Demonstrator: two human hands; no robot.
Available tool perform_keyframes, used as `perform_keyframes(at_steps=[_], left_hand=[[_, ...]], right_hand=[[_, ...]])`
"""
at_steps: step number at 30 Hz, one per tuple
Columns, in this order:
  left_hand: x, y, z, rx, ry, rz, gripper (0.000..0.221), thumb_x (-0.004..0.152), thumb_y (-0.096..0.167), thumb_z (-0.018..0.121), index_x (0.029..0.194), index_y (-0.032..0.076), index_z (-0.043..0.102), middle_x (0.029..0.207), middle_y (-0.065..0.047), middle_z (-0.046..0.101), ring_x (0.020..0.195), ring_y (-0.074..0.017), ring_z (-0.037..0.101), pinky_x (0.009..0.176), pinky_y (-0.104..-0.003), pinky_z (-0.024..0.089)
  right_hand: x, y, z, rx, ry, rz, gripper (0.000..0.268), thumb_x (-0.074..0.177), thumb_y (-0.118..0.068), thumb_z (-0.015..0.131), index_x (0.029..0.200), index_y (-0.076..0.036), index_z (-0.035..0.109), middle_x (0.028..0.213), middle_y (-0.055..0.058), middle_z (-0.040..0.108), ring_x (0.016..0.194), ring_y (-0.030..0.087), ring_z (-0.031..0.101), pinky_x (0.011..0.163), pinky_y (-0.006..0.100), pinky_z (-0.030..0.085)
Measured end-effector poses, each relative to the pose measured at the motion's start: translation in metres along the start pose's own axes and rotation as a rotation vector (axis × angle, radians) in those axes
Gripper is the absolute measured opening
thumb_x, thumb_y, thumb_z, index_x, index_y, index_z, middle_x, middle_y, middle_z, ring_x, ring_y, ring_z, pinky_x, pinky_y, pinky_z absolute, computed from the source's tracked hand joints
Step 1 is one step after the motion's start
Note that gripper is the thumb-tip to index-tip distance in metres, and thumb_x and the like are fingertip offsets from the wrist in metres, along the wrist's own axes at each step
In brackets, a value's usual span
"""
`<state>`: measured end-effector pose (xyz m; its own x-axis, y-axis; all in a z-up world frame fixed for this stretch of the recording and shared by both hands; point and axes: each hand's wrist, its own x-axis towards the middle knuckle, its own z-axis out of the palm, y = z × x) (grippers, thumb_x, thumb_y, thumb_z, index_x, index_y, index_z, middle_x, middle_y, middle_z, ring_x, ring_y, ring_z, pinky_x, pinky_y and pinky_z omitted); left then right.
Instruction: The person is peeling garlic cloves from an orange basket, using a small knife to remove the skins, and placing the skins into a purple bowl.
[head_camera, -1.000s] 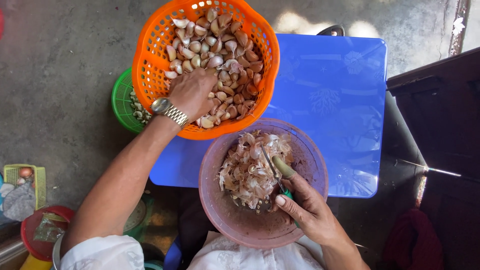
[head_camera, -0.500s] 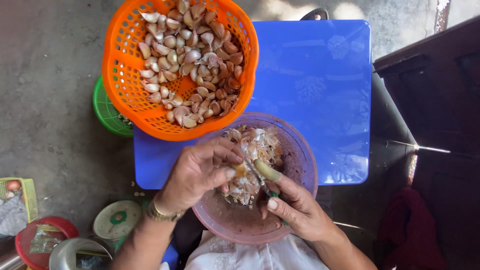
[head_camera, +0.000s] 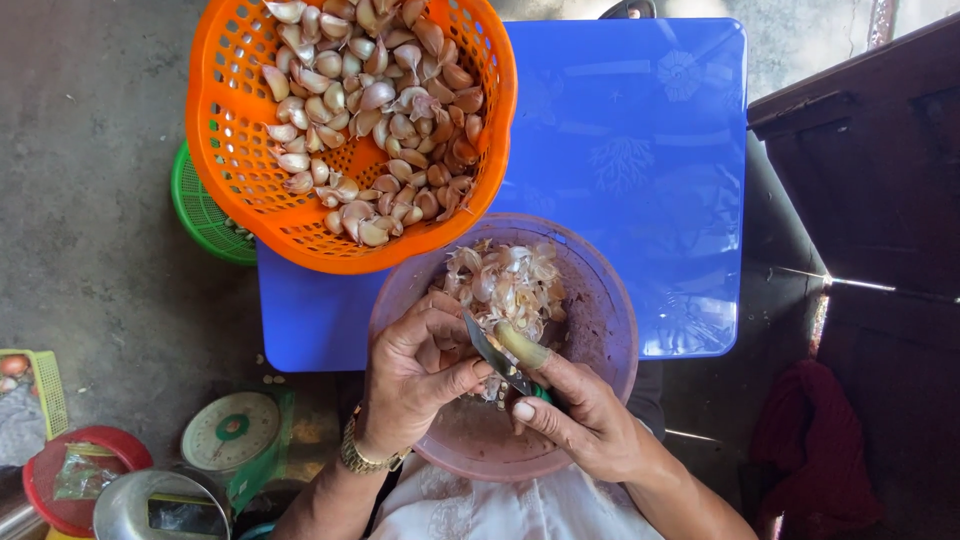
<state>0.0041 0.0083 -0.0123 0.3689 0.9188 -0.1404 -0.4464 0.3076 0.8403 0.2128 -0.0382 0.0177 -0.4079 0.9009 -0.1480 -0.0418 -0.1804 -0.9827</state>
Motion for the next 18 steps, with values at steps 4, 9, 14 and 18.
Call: perform_keyframes(at_steps=[4,9,14,18], left_hand=[[0.001,0.008,0.009,0.093,0.027,0.068,0.021,0.085,0.003,0.082,0.101,0.002,0.068,0.101,-0.007,0.061,0.081,-0.0173,0.071,0.064,-0.027,0.07],[-0.001,0.003,0.003,-0.134,-0.079,-0.016,0.017,0.094,0.001,0.075,0.108,-0.003,0.066,0.106,-0.015,0.067,0.091,-0.0296,0.078,0.06,-0.025,0.066],[-0.004,-0.003,0.001,-0.179,-0.045,-0.03,0.037,0.09,0.005,0.082,0.122,0.003,0.065,0.135,-0.014,0.055,0.105,-0.0215,0.069,0.06,-0.023,0.066],[-0.005,-0.009,0.0,-0.263,0.028,0.013,0.042,0.093,0.0,0.078,0.13,0.001,0.058,0.105,-0.007,0.069,0.081,-0.0123,0.068,0.053,-0.02,0.061]], right_hand=[[-0.001,0.007,0.003,0.015,0.052,-0.016,0.054,0.106,-0.022,0.055,0.155,-0.003,0.04,0.092,0.007,0.07,0.069,0.014,0.065,0.068,0.028,0.058],[-0.006,0.025,0.005,0.591,0.09,0.11,0.06,0.104,-0.012,0.06,0.158,-0.001,0.037,0.102,0.011,0.062,0.07,0.015,0.054,0.044,0.021,0.044],[-0.007,0.026,0.005,0.619,0.117,0.127,0.056,0.104,-0.011,0.06,0.156,-0.005,0.042,0.073,0.009,0.054,0.05,0.013,0.046,0.042,0.022,0.038],[-0.008,0.026,0.01,0.744,-0.004,0.055,0.055,0.106,-0.008,0.061,0.156,0.001,0.04,0.109,0.023,0.067,0.054,0.014,0.047,0.045,0.023,0.041]])
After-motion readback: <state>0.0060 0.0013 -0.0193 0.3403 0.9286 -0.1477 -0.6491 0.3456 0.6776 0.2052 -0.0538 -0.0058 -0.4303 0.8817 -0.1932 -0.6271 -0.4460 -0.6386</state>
